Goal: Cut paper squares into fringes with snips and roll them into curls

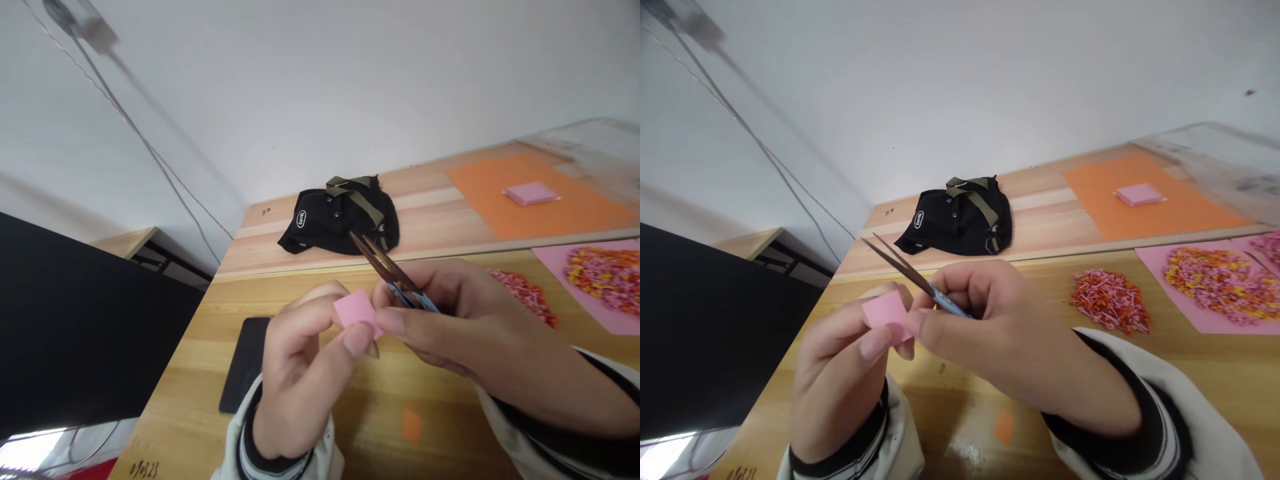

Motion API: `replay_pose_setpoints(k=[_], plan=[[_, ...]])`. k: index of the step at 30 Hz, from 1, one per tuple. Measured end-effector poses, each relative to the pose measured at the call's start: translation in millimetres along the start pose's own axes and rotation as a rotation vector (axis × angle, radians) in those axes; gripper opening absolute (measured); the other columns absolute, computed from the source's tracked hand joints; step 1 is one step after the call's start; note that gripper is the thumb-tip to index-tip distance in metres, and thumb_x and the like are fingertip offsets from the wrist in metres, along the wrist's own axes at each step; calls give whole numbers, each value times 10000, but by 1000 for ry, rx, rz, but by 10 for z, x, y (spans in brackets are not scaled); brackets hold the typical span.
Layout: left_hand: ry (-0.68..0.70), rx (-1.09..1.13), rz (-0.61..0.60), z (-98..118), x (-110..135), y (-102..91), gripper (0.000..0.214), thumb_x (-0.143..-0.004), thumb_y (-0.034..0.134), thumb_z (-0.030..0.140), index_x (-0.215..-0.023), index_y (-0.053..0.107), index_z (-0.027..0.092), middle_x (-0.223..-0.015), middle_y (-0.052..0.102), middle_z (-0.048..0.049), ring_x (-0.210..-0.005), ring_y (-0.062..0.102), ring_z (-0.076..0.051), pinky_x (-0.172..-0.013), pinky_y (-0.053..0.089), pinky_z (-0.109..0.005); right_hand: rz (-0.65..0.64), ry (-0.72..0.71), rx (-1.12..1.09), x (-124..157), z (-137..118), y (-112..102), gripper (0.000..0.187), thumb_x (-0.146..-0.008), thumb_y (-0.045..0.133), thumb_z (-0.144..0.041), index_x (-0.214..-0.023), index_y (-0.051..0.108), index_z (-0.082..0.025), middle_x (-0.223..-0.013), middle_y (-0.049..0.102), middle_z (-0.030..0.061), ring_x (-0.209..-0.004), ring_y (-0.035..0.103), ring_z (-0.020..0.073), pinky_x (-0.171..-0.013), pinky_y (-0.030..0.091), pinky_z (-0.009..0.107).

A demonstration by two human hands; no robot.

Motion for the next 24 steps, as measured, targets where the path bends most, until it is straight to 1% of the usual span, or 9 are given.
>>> replay_pose_setpoints(k=[4, 7, 9, 12, 16, 19, 24], plan=[[25, -18, 53, 4, 12, -23, 222, -883, 554, 220, -691, 655, 174, -675, 579, -26, -640, 547, -138, -609, 415, -288, -12, -24, -39, 13, -18, 12, 132, -799, 679, -257, -698, 630, -187, -506, 329, -80, -393, 199, 20, -315, 103, 173], [39, 8, 151, 2, 17, -84, 205, -881, 559, 207, -706, 661, 176, -703, 612, -28, -673, 576, -144, -635, 444, -285, -39, -31, -85, 18, -23, 55, 250, -841, 624, -407, -733, 613, -182, -530, 328, -76, -409, 194, 25, -322, 109, 166], [52, 35, 217, 12, 23, -123, 207, -886, 552, 210, -714, 664, 178, -719, 630, -30, -713, 599, -154, -662, 464, -287, -59, 7, -124, 19, 6, 91, 328, -859, 569, -490, -751, 596, -181, -525, 301, -81, -415, 195, 31, -338, 134, 167], [65, 60, 268, 33, 25, -144, 217, -899, 534, 213, -734, 672, 182, -737, 658, -23, -737, 614, -152, -659, 470, -276, -86, 87, -131, 26, 68, 136, 326, -864, 560, -499, -783, 586, -184, -515, 282, -89, -417, 215, 35, -360, 159, 169], [56, 50, 288, 50, 16, -146, 217, -903, 529, 193, -742, 674, 190, -685, 660, 1, -671, 600, -130, -614, 452, -256, -90, 139, -123, 40, 120, 151, 311, -855, 571, -493, -817, 589, -186, -515, 309, -87, -411, 239, 34, -349, 149, 162], [61, 33, 280, 62, 4, -140, 220, -898, 534, 187, -727, 672, 179, -669, 634, -10, -653, 568, -128, -609, 445, -258, -97, 165, -138, 51, 158, 167, 326, -851, 572, -506, -803, 575, -184, -501, 311, -93, -389, 229, 24, -341, 141, 155], [89, 7, 270, 77, -9, -122, 228, -898, 523, 169, -750, 695, 188, -695, 603, -23, -657, 543, -133, -622, 456, -270, -114, 167, -186, 49, 178, 204, 345, -860, 549, -518, -775, 536, -183, -497, 318, -98, -371, 193, 14, -332, 136, 150]])
Point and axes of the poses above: each hand's wrist, its own x-axis away from the middle knuckle, its own y-axis out of the palm, z = x × y, the point moved 8 cm from there along -x, towards the middle knuckle
